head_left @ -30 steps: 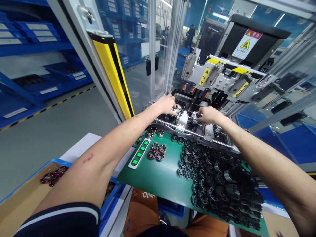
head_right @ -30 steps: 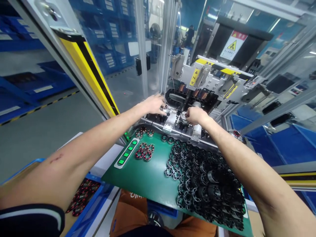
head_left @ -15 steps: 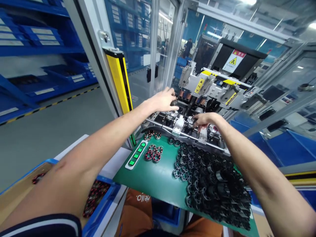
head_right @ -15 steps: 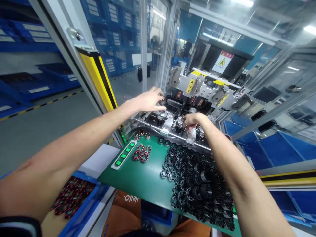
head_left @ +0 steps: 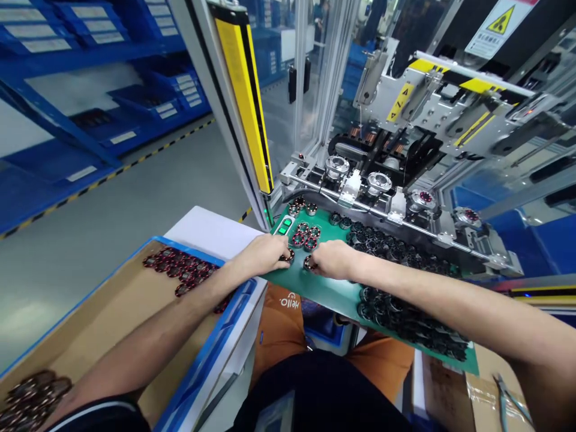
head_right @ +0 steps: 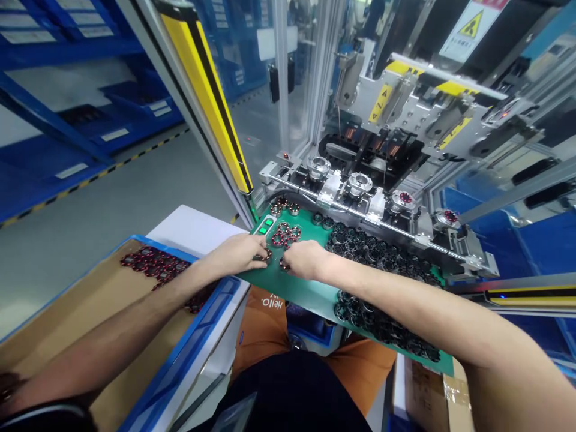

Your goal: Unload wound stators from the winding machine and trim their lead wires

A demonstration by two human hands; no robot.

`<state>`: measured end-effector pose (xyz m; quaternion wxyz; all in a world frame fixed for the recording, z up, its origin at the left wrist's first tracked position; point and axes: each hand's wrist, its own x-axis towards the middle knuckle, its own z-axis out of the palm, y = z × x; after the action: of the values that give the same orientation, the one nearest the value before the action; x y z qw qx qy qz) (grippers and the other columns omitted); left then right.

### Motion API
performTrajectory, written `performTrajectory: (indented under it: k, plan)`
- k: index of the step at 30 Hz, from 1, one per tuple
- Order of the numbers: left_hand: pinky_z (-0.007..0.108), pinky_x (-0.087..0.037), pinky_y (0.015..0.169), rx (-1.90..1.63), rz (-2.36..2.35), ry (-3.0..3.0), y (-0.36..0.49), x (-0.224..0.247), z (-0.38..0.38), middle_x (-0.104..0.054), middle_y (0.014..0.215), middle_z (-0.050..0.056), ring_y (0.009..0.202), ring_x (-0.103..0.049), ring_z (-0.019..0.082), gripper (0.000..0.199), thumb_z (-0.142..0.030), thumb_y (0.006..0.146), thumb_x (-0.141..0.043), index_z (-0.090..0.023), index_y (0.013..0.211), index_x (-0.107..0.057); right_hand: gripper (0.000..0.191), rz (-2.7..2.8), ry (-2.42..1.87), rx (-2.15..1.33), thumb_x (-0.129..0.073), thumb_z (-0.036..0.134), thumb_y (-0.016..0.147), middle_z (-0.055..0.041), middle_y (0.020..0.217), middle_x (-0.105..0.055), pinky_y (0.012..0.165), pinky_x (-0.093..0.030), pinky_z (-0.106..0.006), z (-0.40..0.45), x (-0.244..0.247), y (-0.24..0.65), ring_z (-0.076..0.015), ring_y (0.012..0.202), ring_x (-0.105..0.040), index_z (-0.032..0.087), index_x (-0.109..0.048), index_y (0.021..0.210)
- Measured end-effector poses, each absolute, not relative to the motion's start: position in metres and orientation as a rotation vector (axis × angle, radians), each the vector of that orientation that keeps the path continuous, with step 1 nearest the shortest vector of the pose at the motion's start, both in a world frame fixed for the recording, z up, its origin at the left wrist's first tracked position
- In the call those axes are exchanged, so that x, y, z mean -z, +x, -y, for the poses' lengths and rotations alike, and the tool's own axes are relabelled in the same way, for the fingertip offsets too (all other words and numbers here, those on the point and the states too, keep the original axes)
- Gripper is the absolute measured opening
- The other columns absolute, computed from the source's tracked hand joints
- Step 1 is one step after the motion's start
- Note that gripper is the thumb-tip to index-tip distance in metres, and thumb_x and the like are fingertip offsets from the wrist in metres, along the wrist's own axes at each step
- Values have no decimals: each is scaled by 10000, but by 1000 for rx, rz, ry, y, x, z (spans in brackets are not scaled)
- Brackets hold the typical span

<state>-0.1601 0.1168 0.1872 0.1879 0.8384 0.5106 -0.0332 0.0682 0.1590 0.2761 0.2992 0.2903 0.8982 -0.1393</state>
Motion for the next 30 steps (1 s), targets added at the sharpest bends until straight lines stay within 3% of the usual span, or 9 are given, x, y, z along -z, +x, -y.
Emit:
performTrajectory:
  k: [4, 9, 14, 16, 18, 23, 27, 30]
  plan:
    - [451, -627, 1090, -2, -1581, 2346, -153, -180, -106, -825, 1389, 115, 1285, -796, 327, 203, -331, 1081, -810, -277, 1242, -923, 322, -2418, 766, 261, -666, 255, 1207, -187, 1355, -900, 1098, -707, -470, -154, -259, 58, -323, 1299, -881, 162, -891, 1418]
    - [438, -630, 1076, -132, -1639, 2365, -161, -215, -99, -809, 1431, 73, 1262, -807, 306, 312, -379, 1094, -850, -323, 1398, -889, 488, -2472, 935, 152, -711, 418, 1201, -161, 1321, -913, 1058, -693, -452, -164, -318, 114, -363, 1263, -888, 309, -801, 1668]
    - [420, -610, 1137, -466, -1452, 2508, -117, -281, -152, -765, 1513, 28, 1307, -783, 267, 339, -532, 1126, -816, -361, 1413, -880, 490, -2364, 1447, -99, -748, 500, 1189, -148, 1196, -905, 1062, -676, -524, -230, -397, 243, -370, 1138, -863, 292, -840, 1622]
    - [437, -582, 1217, -606, -1307, 2618, -71, -306, -190, -755, 1498, 57, 1366, -748, 287, 369, -540, 1118, -818, -325, 1412, -875, 465, -2272, 1658, -183, -822, 486, 1149, -147, 1154, -894, 1097, -655, -535, -264, -419, 305, -370, 1131, -843, 261, -876, 1552]
    - [477, -536, 1304, -665, -1193, 2727, -11, -325, -232, -737, 1516, 91, 1468, -685, 324, 380, -520, 1114, -821, -301, 1421, -873, 423, -2146, 1851, -162, -846, 384, 1132, -101, 991, -871, 1115, -641, -500, -290, -429, 362, -323, 1038, -843, 225, -876, 1523]
    - [612, -423, 1434, -525, -1244, 2829, 132, -324, -319, -681, 1657, 172, 1630, -560, 414, 485, -456, 1051, -891, -239, 1485, -874, 496, -1990, 2047, 37, -857, 295, 1116, -46, 896, -852, 936, -648, -357, -306, -396, 443, -207, 758, -802, 146, -799, 1585]
    - [803, -174, 1517, -416, -1378, 2824, 191, -289, -361, -726, 1590, 221, 1631, -549, 494, 460, -506, 1019, -893, -192, 1353, -927, 599, -1938, 2091, 238, -898, 338, 1074, -66, 929, -864, 844, -659, -318, -307, -344, 464, -206, 745, -812, 140, -756, 1621]
    - [839, -105, 1514, -320, -1446, 2822, 209, -267, -381, -741, 1567, 225, 1647, -524, 532, 495, -595, 1013, -878, -179, 1273, -943, 637, -1900, 2103, 414, -902, 363, 1060, -96, 959, -876, 788, -686, -333, -315, -320, 473, -228, 759, -828, 147, -721, 1632]
